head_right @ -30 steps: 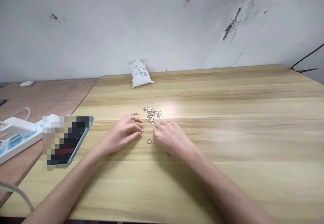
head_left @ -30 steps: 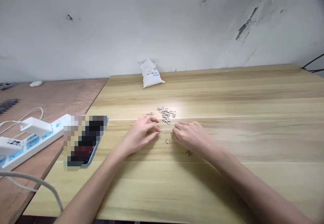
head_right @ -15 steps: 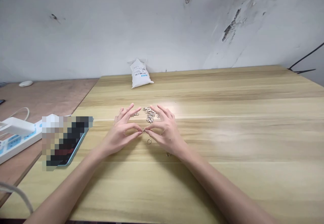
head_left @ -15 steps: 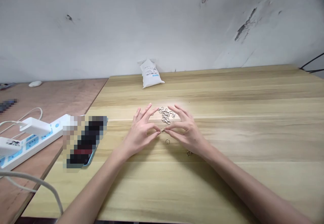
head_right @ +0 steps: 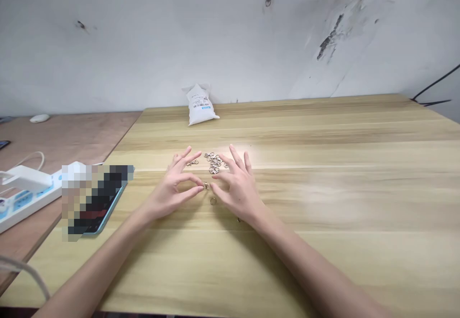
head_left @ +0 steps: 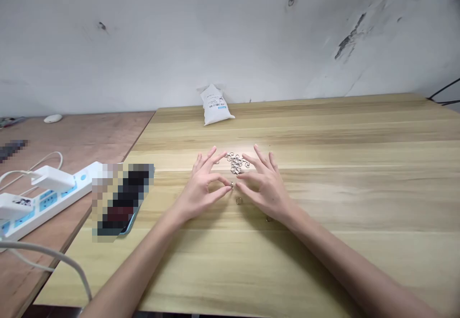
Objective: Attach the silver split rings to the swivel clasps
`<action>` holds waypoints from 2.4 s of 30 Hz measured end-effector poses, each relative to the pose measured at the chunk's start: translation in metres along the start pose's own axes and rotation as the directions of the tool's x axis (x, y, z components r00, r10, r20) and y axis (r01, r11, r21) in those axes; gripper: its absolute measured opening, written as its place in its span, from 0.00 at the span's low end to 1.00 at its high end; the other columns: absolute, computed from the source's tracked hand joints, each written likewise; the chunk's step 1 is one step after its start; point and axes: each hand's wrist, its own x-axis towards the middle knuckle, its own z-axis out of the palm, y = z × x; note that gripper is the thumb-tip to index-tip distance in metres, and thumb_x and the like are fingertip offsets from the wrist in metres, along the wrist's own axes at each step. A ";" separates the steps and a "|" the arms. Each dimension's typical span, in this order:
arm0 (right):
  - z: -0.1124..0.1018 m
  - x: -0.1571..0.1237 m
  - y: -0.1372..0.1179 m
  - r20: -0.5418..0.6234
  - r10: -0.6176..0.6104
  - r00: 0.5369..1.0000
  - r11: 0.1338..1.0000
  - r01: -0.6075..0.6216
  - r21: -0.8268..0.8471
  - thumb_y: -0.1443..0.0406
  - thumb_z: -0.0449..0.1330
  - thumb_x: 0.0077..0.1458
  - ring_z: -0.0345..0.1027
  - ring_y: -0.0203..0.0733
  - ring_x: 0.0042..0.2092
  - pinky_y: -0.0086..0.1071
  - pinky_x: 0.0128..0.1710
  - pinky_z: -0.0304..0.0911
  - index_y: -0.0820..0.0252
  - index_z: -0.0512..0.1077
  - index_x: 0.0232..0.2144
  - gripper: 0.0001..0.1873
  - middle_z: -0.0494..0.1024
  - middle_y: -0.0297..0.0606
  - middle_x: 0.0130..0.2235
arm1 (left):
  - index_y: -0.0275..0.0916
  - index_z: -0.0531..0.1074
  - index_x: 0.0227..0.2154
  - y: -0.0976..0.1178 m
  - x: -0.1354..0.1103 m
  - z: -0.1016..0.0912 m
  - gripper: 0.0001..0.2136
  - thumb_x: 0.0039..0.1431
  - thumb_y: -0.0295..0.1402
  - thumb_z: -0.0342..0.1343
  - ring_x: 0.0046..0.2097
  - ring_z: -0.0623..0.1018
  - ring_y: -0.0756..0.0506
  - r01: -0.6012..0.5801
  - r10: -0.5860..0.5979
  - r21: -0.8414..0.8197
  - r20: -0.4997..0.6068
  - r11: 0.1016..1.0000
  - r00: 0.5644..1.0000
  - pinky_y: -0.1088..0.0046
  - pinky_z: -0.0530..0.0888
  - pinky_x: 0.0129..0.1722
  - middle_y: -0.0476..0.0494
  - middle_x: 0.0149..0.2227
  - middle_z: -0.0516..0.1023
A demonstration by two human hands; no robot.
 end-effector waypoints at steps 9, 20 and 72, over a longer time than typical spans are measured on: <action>0.003 -0.003 -0.019 0.081 -0.032 0.996 0.998 0.028 0.051 0.63 0.53 0.64 0.43 0.51 0.69 0.59 0.67 0.37 0.54 0.78 0.35 0.13 0.71 0.40 0.58 | 0.42 0.76 0.30 0.011 0.001 0.001 0.05 0.61 0.34 0.58 0.71 0.49 0.39 0.074 -0.083 -0.153 -0.054 0.985 0.995 0.45 0.48 0.68 0.47 0.66 0.59; 0.001 -0.002 -0.009 0.108 -0.163 0.981 0.985 0.167 -0.032 0.65 0.51 0.66 0.52 0.51 0.66 0.56 0.65 0.44 0.56 0.77 0.38 0.14 0.74 0.42 0.53 | 0.42 0.75 0.31 0.007 0.001 0.001 0.03 0.59 0.33 0.60 0.69 0.53 0.38 0.096 -0.108 -0.106 -0.110 0.990 0.988 0.47 0.55 0.66 0.46 0.63 0.64; -0.071 -0.002 -0.003 0.767 0.088 0.636 0.981 -0.187 0.042 0.75 0.57 0.39 0.52 0.30 0.21 0.29 0.21 0.43 0.59 0.63 0.16 0.09 0.66 0.27 0.18 | 0.44 0.77 0.34 0.007 0.003 0.022 0.06 0.64 0.31 0.55 0.58 0.69 0.42 -0.339 0.323 0.165 0.120 0.926 0.939 0.59 0.67 0.56 0.45 0.51 0.77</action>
